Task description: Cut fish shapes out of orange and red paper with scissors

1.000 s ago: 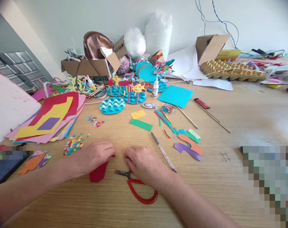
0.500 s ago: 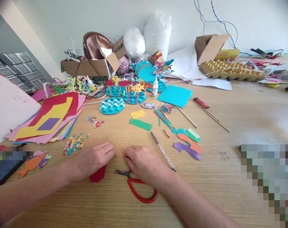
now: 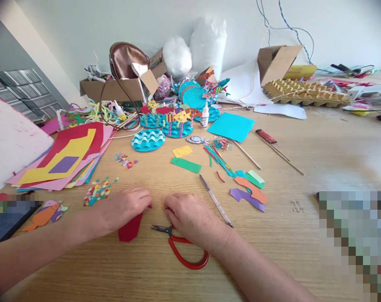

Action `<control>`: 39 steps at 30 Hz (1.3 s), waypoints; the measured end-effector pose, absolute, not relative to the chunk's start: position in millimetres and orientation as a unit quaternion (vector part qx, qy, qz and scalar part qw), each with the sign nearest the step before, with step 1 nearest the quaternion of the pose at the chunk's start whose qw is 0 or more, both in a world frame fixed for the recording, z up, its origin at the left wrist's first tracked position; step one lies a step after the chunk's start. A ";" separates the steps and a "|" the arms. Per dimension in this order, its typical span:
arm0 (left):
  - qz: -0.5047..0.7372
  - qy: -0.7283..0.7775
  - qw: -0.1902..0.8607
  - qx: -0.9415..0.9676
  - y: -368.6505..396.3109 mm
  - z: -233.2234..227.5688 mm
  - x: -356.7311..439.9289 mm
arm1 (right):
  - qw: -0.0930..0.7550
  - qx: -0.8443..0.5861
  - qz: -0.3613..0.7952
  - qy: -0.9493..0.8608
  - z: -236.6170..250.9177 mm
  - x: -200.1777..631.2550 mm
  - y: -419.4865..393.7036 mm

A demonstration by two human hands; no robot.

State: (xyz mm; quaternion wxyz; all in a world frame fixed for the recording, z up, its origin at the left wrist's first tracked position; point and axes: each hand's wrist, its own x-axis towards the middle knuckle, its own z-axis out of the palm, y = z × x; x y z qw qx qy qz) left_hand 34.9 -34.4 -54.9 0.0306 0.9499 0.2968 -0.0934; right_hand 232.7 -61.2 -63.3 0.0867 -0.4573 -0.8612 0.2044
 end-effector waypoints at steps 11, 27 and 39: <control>-0.106 0.264 -0.081 0.955 -47.8 -58.1 40.3 | 0.093 -0.455 0.197 -0.864 -65.6 233.1 -60.9; 0.052 0.495 0.098 0.862 22.2 -43.1 0.1 | 0.081 -0.462 0.225 -0.854 -62.5 232.9 -61.5; -0.014 0.521 -0.054 0.851 63.2 -61.0 -32.4 | 0.076 -0.473 0.232 -0.847 -63.6 232.2 -62.7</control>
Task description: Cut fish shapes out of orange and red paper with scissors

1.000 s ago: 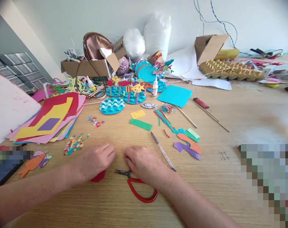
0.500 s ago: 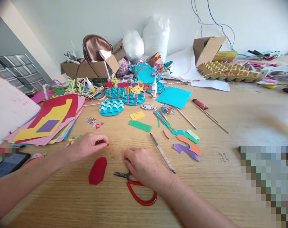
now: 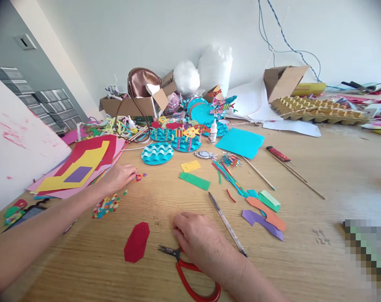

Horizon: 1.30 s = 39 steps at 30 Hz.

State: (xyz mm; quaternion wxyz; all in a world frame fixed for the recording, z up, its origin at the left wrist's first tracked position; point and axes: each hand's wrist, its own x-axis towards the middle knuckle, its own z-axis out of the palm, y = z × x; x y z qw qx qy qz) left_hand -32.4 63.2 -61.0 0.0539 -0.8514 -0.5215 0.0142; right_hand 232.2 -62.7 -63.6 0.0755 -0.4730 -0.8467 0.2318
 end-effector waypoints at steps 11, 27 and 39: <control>0.024 -0.504 0.056 -0.862 60.8 -68.3 -34.7 | 0.075 -0.470 0.230 -0.849 -64.2 231.7 -61.7; 0.074 -0.434 -0.166 -0.882 -49.3 -45.8 0.7 | -0.010 -0.474 0.171 -0.864 -45.7 244.5 -73.1; 0.059 -0.415 -0.203 -0.885 -45.1 -60.4 -2.6 | -0.025 -0.544 0.158 -0.824 -58.0 243.2 -105.3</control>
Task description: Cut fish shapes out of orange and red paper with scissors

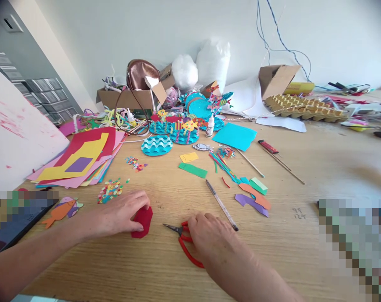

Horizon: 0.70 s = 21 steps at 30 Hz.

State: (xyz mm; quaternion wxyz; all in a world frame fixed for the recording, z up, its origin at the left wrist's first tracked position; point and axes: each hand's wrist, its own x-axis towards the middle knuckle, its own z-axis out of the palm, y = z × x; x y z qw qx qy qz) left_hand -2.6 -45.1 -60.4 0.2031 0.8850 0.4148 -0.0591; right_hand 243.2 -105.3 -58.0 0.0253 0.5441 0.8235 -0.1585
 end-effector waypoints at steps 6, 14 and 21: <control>-0.042 0.438 0.193 0.877 -52.6 -51.8 0.0 | -0.064 0.577 -0.237 0.779 -54.4 234.8 -99.0; 0.221 0.512 0.425 0.713 -88.9 -56.8 -16.6 | -0.197 0.542 -0.548 0.606 -42.4 210.4 -76.1; 0.395 0.532 0.640 0.389 -113.7 -60.9 -20.5 | -0.257 0.530 -0.662 0.463 -43.4 190.1 -75.5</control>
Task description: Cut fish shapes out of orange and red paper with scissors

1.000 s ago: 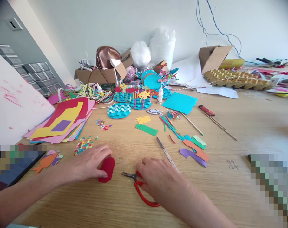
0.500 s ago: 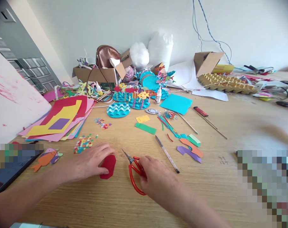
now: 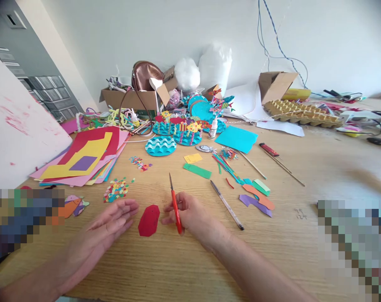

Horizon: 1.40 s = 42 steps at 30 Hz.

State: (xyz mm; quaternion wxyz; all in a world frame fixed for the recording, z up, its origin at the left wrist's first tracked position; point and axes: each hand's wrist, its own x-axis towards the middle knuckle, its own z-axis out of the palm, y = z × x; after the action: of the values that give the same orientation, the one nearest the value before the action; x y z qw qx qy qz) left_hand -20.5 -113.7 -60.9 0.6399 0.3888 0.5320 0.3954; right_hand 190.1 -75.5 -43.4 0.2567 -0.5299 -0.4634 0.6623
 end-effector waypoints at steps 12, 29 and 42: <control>0.422 0.483 0.689 0.338 -104.4 -59.8 -3.1 | 0.311 -0.497 0.719 -0.374 -52.2 171.5 -90.5; 0.303 0.500 0.655 0.479 -85.5 -71.4 9.2 | 0.359 -0.488 0.696 -0.385 -63.6 166.5 -94.2; 0.360 0.479 0.639 0.482 -89.3 -81.4 16.2 | 0.373 -0.493 0.692 -0.372 -60.8 171.0 -94.8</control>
State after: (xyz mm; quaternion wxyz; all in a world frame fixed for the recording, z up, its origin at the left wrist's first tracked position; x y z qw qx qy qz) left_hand 16.2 -89.3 -81.4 0.6391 0.4823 0.4786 0.3604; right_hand 171.0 -94.8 -60.8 0.3735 -0.4932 -0.3716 0.6922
